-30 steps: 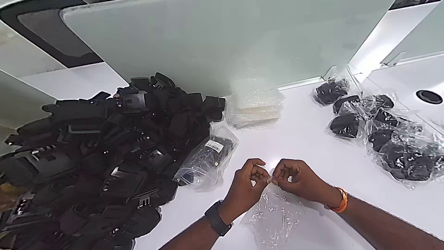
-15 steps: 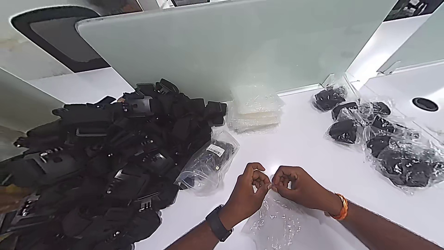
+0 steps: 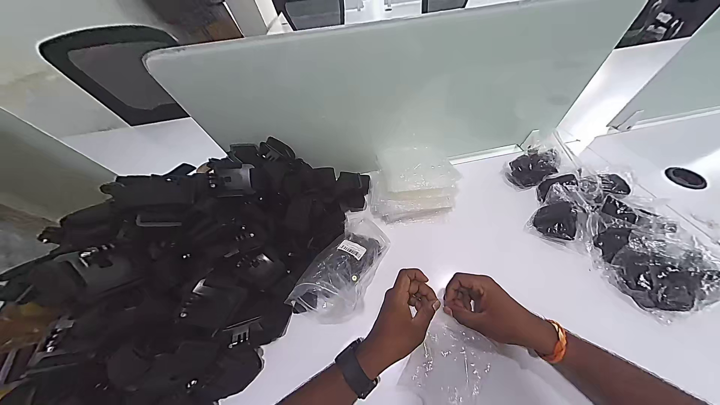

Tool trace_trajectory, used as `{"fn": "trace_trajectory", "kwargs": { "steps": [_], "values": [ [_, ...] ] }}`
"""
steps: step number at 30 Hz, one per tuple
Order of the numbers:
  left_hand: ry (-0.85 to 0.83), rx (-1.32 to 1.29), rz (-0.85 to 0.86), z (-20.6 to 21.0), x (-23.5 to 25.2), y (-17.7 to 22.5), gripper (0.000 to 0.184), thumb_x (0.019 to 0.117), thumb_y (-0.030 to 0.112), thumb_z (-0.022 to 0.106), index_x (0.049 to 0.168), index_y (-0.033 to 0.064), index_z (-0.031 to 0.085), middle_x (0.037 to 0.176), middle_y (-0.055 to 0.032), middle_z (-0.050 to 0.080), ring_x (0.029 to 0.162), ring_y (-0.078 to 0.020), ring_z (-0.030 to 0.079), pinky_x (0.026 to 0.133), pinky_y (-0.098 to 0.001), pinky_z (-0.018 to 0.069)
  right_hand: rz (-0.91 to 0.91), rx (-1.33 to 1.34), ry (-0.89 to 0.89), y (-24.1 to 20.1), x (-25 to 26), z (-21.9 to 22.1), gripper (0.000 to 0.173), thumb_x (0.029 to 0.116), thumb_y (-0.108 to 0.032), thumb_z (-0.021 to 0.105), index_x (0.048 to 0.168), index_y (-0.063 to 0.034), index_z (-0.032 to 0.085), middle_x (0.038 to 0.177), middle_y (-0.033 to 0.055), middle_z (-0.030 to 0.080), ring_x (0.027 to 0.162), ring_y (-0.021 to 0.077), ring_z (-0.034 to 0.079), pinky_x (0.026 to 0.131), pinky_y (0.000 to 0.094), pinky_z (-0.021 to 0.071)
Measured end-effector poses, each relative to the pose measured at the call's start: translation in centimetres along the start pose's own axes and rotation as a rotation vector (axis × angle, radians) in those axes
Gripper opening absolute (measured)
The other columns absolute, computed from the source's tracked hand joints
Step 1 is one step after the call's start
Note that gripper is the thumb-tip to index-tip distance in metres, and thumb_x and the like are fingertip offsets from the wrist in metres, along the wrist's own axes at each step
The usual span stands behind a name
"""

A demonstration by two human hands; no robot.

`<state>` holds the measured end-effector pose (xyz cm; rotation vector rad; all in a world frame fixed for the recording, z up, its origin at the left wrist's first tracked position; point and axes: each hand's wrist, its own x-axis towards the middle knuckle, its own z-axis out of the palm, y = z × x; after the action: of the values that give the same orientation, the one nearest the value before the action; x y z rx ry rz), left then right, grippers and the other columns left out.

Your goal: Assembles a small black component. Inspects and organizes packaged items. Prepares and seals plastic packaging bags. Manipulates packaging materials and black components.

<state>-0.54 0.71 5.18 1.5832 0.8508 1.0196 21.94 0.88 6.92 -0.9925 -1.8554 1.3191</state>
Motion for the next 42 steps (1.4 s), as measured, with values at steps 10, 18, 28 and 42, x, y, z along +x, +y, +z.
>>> {"fn": "trace_trajectory", "kwargs": {
  "steps": [10, 18, 28, 42],
  "values": [
    [0.090, -0.014, 0.000, 0.1, 0.1, 0.1, 0.033, 0.0913, 0.000, 0.068, 0.119, 0.0025, 0.049, 0.091, -0.0017, 0.068, 0.076, -0.0105, 0.067, 0.067, -0.0265, 0.0586, 0.039, 0.010, -0.020, -0.1, 0.1, -0.6, 0.012, 0.0907, -0.009, 0.071, 0.100, -0.0092, 0.064, 0.078, -0.0043, 0.064, 0.065, 0.0016, 0.058, 0.058, 0.0173, 0.0485],
    [-0.034, 0.033, 0.029, -0.1, -0.1, -0.3, 0.034, 0.0913, 0.004, 0.070, 0.120, 0.0027, 0.052, 0.091, -0.0016, 0.072, 0.076, -0.0096, 0.069, 0.069, -0.0259, 0.0587, 0.023, 0.042, -0.005, -0.3, 0.0, 0.0, 0.010, 0.0920, -0.008, 0.072, 0.098, -0.0092, 0.064, 0.075, -0.0054, 0.061, 0.060, 0.0000, 0.051, 0.054, 0.0154, 0.0430],
    [0.089, -0.068, 0.021, 0.1, 0.1, 0.0, 0.030, 0.0905, -0.001, 0.070, 0.115, 0.0018, 0.053, 0.094, -0.0031, 0.073, 0.080, -0.0112, 0.071, 0.073, -0.0276, 0.0609, -0.007, -0.095, -0.055, -0.2, -0.1, -0.6, 0.015, 0.0897, -0.014, 0.072, 0.103, -0.0085, 0.067, 0.083, -0.0048, 0.063, 0.070, -0.0006, 0.056, 0.061, 0.0151, 0.0461],
    [-0.062, 0.057, 0.059, -0.2, -0.1, -0.3, 0.029, 0.0879, 0.003, 0.067, 0.115, 0.0018, 0.057, 0.089, -0.0018, 0.071, 0.078, -0.0088, 0.068, 0.071, -0.0248, 0.0574, -0.001, 0.165, 0.142, 0.0, 0.5, -1.5, 0.030, 0.0801, 0.002, 0.081, 0.104, -0.0059, 0.065, 0.090, 0.0020, 0.074, 0.081, 0.0122, 0.073, 0.074, 0.0278, 0.0625]
  ]
}}
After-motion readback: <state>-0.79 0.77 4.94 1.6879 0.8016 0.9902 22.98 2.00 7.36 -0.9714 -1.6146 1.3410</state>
